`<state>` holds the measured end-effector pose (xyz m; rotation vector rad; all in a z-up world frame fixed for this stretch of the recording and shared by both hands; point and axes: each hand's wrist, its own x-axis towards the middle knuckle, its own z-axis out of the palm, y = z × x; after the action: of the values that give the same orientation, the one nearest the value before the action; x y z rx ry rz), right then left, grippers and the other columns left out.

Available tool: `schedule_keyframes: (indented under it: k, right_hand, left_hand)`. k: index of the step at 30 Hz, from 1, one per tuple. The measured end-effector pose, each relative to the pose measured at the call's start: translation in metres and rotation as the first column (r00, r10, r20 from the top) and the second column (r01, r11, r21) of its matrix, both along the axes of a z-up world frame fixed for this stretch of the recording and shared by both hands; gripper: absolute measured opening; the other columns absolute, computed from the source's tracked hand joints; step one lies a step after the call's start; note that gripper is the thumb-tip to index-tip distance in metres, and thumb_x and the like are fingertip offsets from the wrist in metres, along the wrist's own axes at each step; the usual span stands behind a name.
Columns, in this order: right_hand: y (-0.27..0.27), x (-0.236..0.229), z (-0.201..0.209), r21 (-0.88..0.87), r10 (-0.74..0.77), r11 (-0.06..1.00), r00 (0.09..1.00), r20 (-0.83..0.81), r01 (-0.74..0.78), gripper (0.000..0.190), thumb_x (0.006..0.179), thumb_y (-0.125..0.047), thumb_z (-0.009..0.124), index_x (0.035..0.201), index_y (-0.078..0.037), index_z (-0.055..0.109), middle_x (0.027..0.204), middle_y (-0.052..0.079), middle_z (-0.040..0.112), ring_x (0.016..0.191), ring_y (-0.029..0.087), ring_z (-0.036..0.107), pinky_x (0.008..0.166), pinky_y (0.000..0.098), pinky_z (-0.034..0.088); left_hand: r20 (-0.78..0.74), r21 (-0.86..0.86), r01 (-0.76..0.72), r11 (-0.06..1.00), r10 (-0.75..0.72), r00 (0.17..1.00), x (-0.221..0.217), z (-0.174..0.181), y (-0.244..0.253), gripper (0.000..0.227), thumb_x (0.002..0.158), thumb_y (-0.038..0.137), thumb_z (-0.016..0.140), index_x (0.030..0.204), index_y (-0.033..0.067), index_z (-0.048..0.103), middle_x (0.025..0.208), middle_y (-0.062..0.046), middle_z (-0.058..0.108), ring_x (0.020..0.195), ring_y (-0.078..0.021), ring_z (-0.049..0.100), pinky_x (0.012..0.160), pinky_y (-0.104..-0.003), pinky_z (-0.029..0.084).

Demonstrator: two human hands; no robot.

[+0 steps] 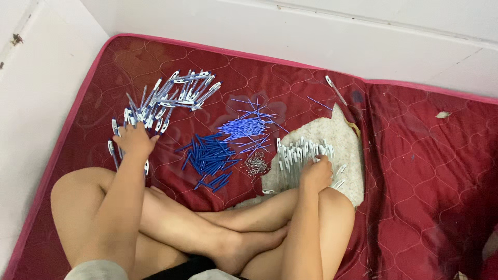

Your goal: The person inserts blue ink refills into white pen barrels and places the assembled components into a container.

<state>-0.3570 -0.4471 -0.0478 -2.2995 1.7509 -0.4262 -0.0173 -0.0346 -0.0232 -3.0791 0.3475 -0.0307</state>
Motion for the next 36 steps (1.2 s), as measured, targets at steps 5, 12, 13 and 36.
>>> schedule_keyframes:
  k: [5, 12, 13, 36]
  right_hand:
    - [0.003, -0.005, 0.003, -0.069, 0.029, 0.997, 0.998, 0.064, -0.025, 0.030, 0.085, -0.029, 0.082, 0.107, -0.013, 0.070, 0.090, 0.011, 0.067, 0.086, 0.043, 0.070, 0.076, 0.0544, 0.053]
    - [0.015, -0.005, 0.029, -0.157, 0.046, 0.987, 0.985, 0.165, -0.020, 0.028, 0.086, -0.025, 0.078, 0.109, -0.011, 0.070, 0.089, 0.012, 0.066, 0.090, 0.043, 0.068, 0.079, 0.0567, 0.052]
    - [0.016, -0.005, 0.029, -0.159, 0.049, 0.987, 0.985, 0.163, -0.023, 0.028, 0.086, -0.025, 0.078, 0.109, -0.011, 0.070, 0.089, 0.012, 0.066, 0.090, 0.043, 0.068, 0.079, 0.0567, 0.052]
    - [0.142, 0.028, 0.063, -0.426, 0.918, 0.304, 0.382, -0.108, -0.852, 0.051, 0.100, -0.040, 0.063, 0.147, -0.022, 0.056, 0.137, 0.004, 0.064, 0.134, 0.025, 0.054, 0.118, 0.0532, 0.026]
  left_hand:
    - [-0.056, -0.191, 0.012, 0.982, -0.023, 0.998, -0.004, 0.001, -0.021, 0.056, 0.084, 0.061, 0.077, 0.113, 0.0130, 0.070, 0.115, -0.020, 0.068, 0.116, -0.0429, 0.059, 0.094, -0.059, 0.042]
    - [0.291, 0.011, 0.082, 0.997, -0.082, 0.953, 0.000, -0.028, -0.035, 0.037, 0.093, 0.035, 0.075, 0.107, 0.0009, 0.069, 0.095, -0.016, 0.072, 0.097, -0.0336, 0.062, 0.078, -0.046, 0.039]
    - [0.290, 0.008, 0.080, 0.997, -0.079, 0.954, 0.003, -0.032, -0.035, 0.037, 0.093, 0.035, 0.075, 0.107, 0.0009, 0.069, 0.095, -0.016, 0.072, 0.097, -0.0336, 0.062, 0.078, -0.046, 0.039]
    - [-0.117, -0.326, 0.617, 0.716, -0.679, 0.725, -0.178, 0.058, -0.049, 0.016, 0.095, 0.023, 0.057, 0.101, 0.0156, 0.070, 0.081, -0.012, 0.072, 0.083, -0.0349, 0.072, 0.073, -0.048, 0.055]
